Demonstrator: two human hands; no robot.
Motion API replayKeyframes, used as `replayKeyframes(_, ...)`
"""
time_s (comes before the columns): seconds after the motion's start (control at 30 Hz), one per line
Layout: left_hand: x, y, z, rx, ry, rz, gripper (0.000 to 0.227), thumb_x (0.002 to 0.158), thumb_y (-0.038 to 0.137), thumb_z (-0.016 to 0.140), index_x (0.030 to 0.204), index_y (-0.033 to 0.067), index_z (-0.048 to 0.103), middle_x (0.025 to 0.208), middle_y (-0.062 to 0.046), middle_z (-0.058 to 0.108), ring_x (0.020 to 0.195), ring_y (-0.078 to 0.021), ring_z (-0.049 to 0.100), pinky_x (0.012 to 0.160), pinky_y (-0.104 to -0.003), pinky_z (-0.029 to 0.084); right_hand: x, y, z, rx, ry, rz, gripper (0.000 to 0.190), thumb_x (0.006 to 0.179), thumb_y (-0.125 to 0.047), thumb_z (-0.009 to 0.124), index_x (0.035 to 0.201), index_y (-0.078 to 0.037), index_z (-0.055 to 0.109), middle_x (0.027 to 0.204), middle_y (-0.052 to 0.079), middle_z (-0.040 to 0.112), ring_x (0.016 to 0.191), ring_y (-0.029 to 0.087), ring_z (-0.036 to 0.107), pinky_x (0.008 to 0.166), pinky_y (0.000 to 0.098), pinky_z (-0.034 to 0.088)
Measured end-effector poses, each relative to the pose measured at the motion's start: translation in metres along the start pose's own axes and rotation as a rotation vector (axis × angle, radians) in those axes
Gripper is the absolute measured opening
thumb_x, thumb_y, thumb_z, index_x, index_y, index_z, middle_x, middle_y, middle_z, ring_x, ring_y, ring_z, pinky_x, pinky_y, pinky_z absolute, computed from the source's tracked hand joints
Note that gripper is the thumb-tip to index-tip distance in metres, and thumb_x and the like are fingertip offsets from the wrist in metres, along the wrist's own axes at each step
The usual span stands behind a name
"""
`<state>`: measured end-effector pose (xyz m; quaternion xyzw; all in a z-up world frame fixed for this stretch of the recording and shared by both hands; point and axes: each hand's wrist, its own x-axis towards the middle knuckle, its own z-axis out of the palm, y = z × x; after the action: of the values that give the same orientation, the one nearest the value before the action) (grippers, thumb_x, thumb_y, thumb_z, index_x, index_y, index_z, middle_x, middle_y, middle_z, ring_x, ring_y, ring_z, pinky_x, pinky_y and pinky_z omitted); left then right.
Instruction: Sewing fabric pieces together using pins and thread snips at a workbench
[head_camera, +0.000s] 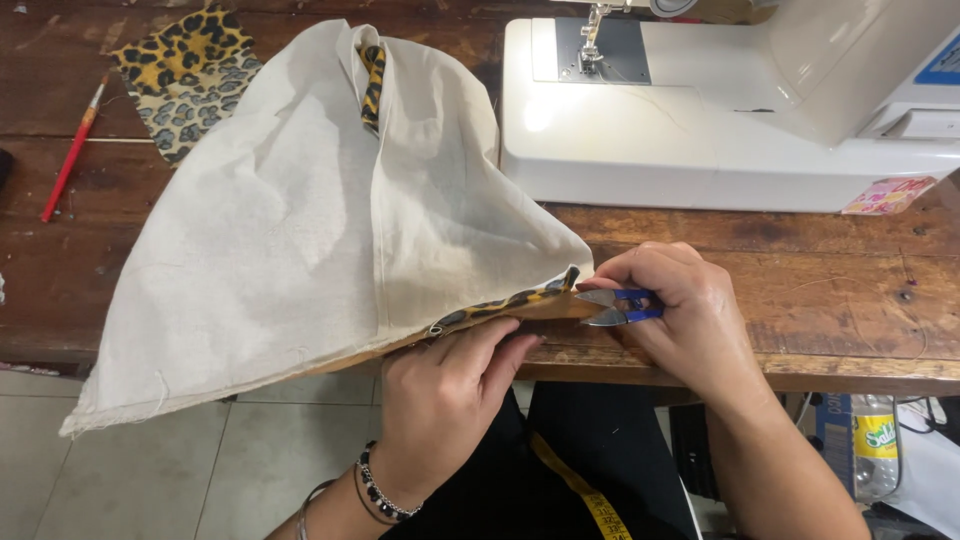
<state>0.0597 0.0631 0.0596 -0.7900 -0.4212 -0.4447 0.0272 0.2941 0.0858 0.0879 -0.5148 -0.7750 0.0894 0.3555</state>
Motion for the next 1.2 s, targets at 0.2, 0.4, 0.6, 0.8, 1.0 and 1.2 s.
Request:
replayKeyframes(0.2, -0.005, 0.016, -0.02, -0.37, -0.08, -0.134, 0.01, 0.091, 0.011, 0.076, 0.1, 0.0078, 0.075, 0.088, -0.002, 0.079, 0.072, -0.0142, 0.075, 0.073, -0.028, 0.06, -0.003, 0.0, -0.001, -0.002, 0.027, 0.003, 0.012, 0.096, -0.023, 0.073, 0.089, -0.013, 0.074, 0.079, 0.0, 0.071, 0.078, 0.019, 0.064, 0.078, 0.031, 0.049)
replayKeyframes(0.4, -0.028, 0.012, -0.027, -0.435, -0.128, -0.219, 0.008, 0.087, 0.009, 0.079, 0.094, 0.0072, 0.078, 0.086, -0.003, 0.08, 0.076, -0.0147, 0.076, 0.07, -0.028, 0.062, -0.015, -0.007, -0.007, 0.015, 0.002, -0.214, 0.005, 0.093, -0.01, 0.073, 0.088, -0.011, 0.072, 0.083, -0.003, 0.071, 0.067, 0.014, 0.06, 0.085, 0.0354, 0.046)
replayKeyframes(0.6, -0.082, -0.006, -0.016, -0.709, -0.315, -0.482, 0.006, 0.089, 0.006, 0.072, 0.093, 0.0073, 0.077, 0.085, -0.001, 0.081, 0.077, -0.014, 0.081, 0.065, -0.027, 0.068, -0.049, -0.012, 0.001, -0.227, 0.034, -0.49, 0.022, 0.089, -0.032, 0.081, 0.104, -0.017, 0.074, 0.078, -0.01, 0.066, 0.067, 0.008, 0.054, 0.087, 0.0384, 0.045)
replayKeyframes(0.8, -0.142, -0.029, 0.021, -0.716, -0.468, -0.683, 0.012, 0.09, 0.026, 0.074, 0.093, 0.0165, 0.081, 0.071, 0.004, 0.077, 0.062, -0.0095, 0.07, 0.054, -0.029, 0.055, -0.087, -0.022, -0.013, -0.158, -0.109, -0.334, 0.03, 0.078, -0.046, 0.08, 0.087, -0.018, 0.073, 0.074, -0.006, 0.062, 0.062, 0.007, 0.058, 0.084, 0.0383, 0.051)
replayKeyframes(1.0, -0.154, -0.037, 0.038, -0.714, -0.566, -0.667, 0.019, 0.084, 0.026, 0.084, 0.07, 0.0141, 0.077, 0.058, 0.009, 0.073, 0.046, -0.0022, 0.065, 0.04, -0.024, 0.05, -0.124, 0.026, -0.005, 0.084, -0.645, 0.031, 0.067, 0.071, -0.079, 0.067, 0.098, -0.017, 0.065, 0.084, -0.001, 0.069, 0.072, 0.018, 0.068, 0.063, 0.0318, 0.053)
replayKeyframes(1.2, -0.183, -0.06, 0.055, -0.621, -0.667, -0.433, 0.023, 0.087, 0.035, 0.082, 0.071, 0.0195, 0.074, 0.053, 0.007, 0.051, 0.049, -0.0058, 0.052, 0.05, -0.03, 0.04, -0.133, 0.027, -0.038, 0.153, -0.541, 0.114, 0.053, 0.092, -0.061, 0.049, 0.099, -0.012, 0.068, 0.083, 0.001, 0.063, 0.07, 0.016, 0.063, 0.064, 0.0264, 0.047)
